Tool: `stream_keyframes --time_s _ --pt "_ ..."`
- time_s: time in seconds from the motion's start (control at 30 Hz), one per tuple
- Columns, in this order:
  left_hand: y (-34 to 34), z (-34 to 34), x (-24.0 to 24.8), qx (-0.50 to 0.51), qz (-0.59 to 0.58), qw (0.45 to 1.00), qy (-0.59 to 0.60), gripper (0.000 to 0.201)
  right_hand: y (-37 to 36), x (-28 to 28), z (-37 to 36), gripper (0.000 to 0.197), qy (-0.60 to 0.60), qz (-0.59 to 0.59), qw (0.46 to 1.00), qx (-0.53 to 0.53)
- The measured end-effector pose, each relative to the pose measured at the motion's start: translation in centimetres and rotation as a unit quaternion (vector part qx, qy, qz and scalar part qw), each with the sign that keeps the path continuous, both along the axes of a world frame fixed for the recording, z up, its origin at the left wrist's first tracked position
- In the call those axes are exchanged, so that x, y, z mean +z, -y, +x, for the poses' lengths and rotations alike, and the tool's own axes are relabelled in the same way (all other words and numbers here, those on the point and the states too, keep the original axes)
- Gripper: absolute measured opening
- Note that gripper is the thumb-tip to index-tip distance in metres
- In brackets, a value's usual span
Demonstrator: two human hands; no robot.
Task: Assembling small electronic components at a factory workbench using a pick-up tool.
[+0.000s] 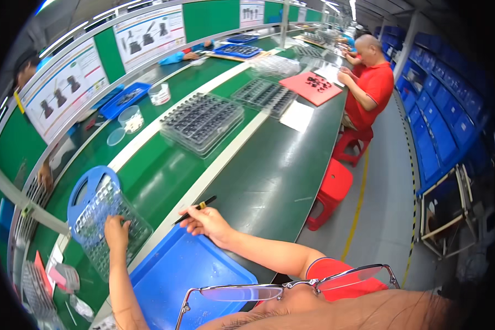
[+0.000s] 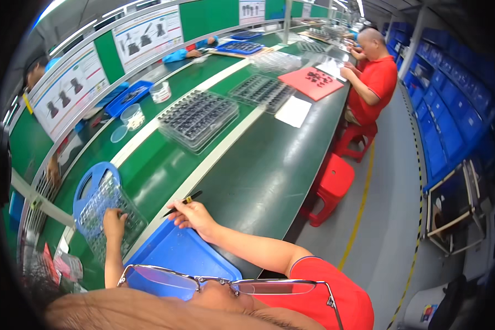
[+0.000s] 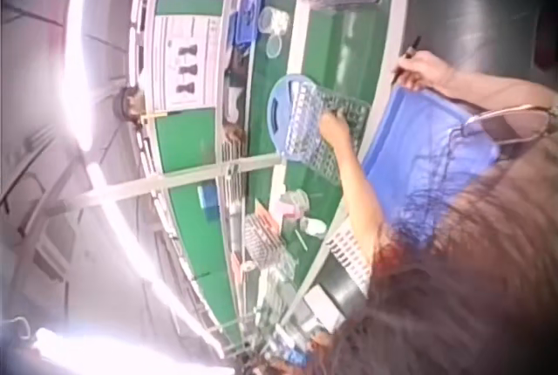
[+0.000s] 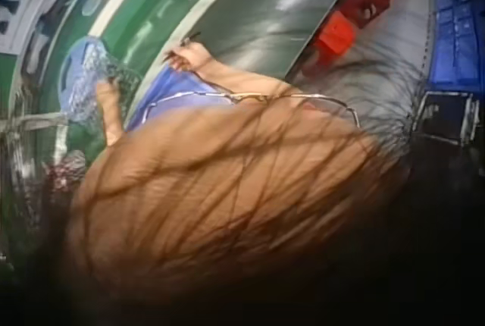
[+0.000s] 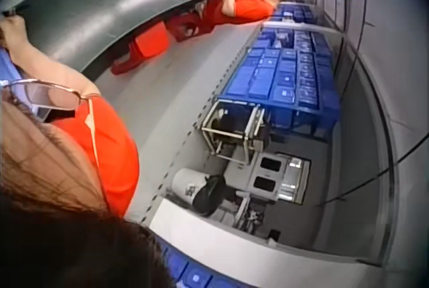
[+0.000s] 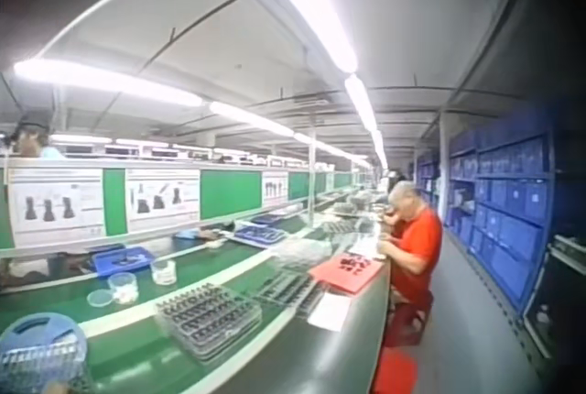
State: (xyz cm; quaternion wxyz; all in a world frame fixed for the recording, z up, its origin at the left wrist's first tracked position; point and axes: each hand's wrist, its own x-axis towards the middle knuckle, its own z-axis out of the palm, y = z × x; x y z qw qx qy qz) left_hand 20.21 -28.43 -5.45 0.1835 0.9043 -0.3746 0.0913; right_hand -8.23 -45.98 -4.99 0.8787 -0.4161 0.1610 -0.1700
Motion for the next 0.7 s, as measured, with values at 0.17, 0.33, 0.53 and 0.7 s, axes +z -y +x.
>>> stream_keyframes --time_s 0.17,0.33,0.53,0.7 --pt "1.6 -0.2 0.4 -0.017 -0.002 0.999 -0.036 0.020 0.2 0.6 -1.3 0.040 -0.002 0.005 1.000 -0.009" --pt "-1.6 -1.1 1.2 -0.013 -0.219 0.970 -0.101 0.012 -0.6 0.6 0.1 0.040 0.008 0.005 1.000 -0.014" --pt "-1.8 -12.3 7.5 -0.052 -0.487 0.793 -0.363 0.014 -0.3 2.4 -0.6 0.021 -0.036 -0.110 0.991 -0.074" --pt "-9.0 -18.0 7.9 0.007 -0.491 0.763 -0.421 0.011 -3.1 2.4 -1.0 0.017 -0.008 -0.149 0.988 0.039"
